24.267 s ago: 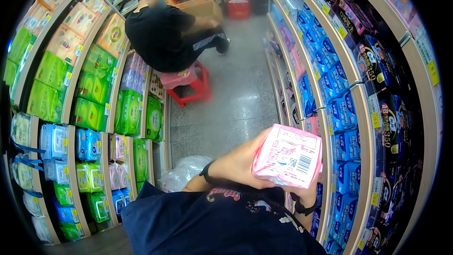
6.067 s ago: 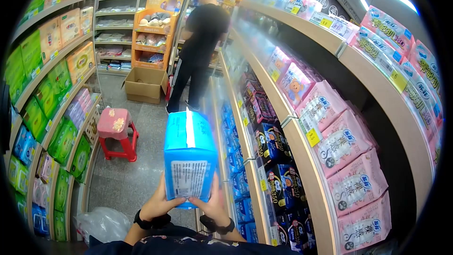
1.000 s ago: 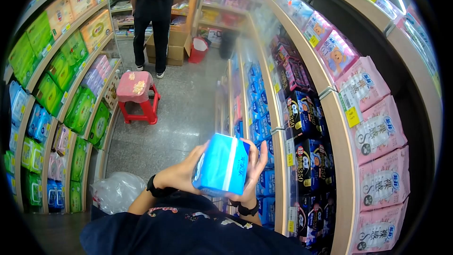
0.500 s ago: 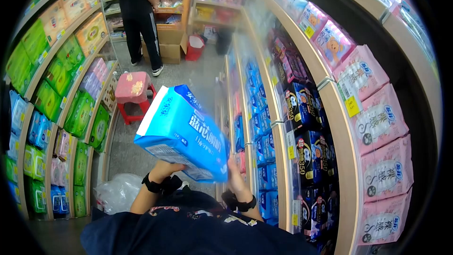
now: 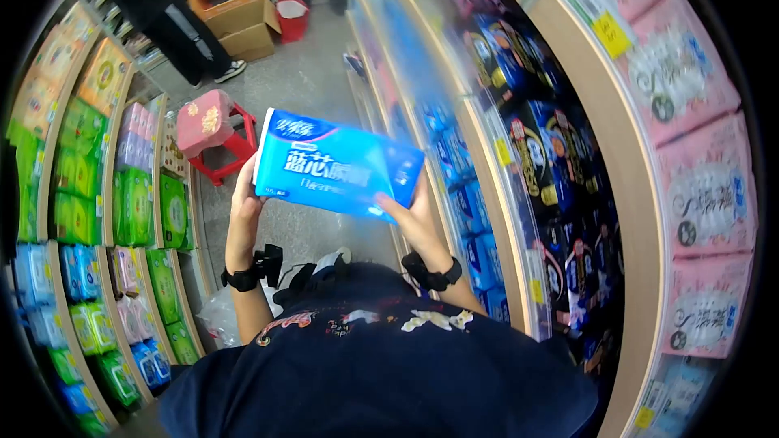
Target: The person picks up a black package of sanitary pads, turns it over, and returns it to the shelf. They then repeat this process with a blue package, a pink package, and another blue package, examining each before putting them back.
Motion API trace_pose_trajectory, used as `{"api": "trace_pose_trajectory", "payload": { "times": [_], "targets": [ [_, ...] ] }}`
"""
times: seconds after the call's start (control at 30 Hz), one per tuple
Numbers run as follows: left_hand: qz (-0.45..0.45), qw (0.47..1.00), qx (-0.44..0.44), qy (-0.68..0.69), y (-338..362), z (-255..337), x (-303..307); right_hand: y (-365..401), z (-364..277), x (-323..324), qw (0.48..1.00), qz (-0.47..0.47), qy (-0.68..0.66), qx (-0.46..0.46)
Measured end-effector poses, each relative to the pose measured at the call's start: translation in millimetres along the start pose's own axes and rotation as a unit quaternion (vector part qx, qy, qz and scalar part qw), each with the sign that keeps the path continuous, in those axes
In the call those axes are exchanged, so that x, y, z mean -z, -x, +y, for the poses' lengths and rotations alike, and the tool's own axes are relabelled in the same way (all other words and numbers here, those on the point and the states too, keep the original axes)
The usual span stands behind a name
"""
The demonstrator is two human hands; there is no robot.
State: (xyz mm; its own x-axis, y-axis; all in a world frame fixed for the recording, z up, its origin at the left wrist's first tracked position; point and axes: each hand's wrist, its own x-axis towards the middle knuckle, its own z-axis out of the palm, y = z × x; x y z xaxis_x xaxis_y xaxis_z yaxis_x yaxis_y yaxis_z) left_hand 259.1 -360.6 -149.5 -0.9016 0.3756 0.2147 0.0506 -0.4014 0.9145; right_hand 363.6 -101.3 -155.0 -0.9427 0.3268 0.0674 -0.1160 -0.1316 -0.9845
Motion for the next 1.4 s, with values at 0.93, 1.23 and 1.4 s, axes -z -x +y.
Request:
{"api": "trace_pose_trajectory", "payload": {
  "times": [0.93, 1.23, 1.4],
  "targets": [
    [-0.132, 0.855, 0.499, -0.044, -221, -259, 5, -86, 231, 56, 0.871, 0.263, 0.387, -0.148],
    [-0.222, 0.846, 0.482, -0.043, -297, -381, -21, -133, 245, 52, 0.865, 0.413, 0.197, -0.205],
    [-0.268, 0.833, 0.475, 0.096, -311, -405, -39, -134, 244, 57, 0.834, 0.474, 0.152, -0.237]
  ]
}}
